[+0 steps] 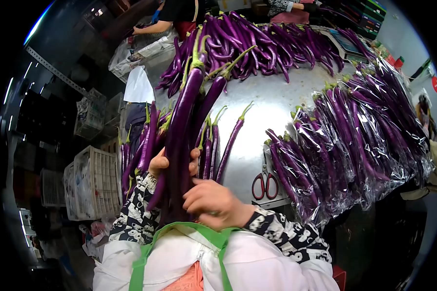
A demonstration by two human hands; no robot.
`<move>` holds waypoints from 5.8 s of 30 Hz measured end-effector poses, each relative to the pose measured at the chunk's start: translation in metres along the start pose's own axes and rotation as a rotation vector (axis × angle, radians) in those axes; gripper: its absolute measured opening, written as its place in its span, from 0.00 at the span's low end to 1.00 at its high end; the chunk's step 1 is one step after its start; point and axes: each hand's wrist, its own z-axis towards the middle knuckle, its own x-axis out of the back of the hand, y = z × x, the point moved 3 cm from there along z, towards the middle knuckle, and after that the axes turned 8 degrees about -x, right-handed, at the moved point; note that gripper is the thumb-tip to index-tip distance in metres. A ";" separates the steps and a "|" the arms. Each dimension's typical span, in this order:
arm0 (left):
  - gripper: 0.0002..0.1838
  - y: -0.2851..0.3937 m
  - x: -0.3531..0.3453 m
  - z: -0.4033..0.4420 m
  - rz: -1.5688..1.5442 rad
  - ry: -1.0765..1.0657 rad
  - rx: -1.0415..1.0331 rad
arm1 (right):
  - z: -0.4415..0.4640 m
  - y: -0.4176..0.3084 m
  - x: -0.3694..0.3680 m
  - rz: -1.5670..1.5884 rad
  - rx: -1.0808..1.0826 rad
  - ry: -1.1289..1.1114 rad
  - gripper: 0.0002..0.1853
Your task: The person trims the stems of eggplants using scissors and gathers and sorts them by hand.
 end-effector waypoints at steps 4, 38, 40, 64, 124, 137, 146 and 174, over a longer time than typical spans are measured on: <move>0.40 0.030 -0.004 -0.020 0.141 0.072 0.040 | -0.064 0.038 0.030 -0.432 -0.603 0.425 0.20; 0.53 0.050 0.005 -0.128 0.717 0.078 0.453 | -0.093 0.035 0.060 -0.049 -0.802 -0.162 0.28; 0.53 0.048 0.006 -0.130 0.723 0.027 0.478 | -0.088 0.035 0.057 -0.010 -0.836 -0.160 0.29; 0.47 0.010 0.032 -0.147 0.015 0.077 0.360 | -0.079 0.022 0.038 -0.311 -0.734 0.019 0.25; 0.51 0.030 0.013 -0.130 1.000 -0.007 0.367 | -0.070 0.058 0.070 -0.295 -0.983 -0.064 0.17; 0.49 0.020 0.014 -0.127 1.056 -0.034 0.403 | -0.027 0.032 0.049 0.161 -1.202 -0.544 0.28; 0.47 0.018 0.017 -0.129 1.006 -0.022 0.358 | -0.030 0.044 0.033 0.067 -1.105 -0.381 0.30; 0.47 0.020 -0.007 -0.121 1.161 0.018 0.211 | -0.012 0.032 0.029 0.331 -1.192 -0.435 0.28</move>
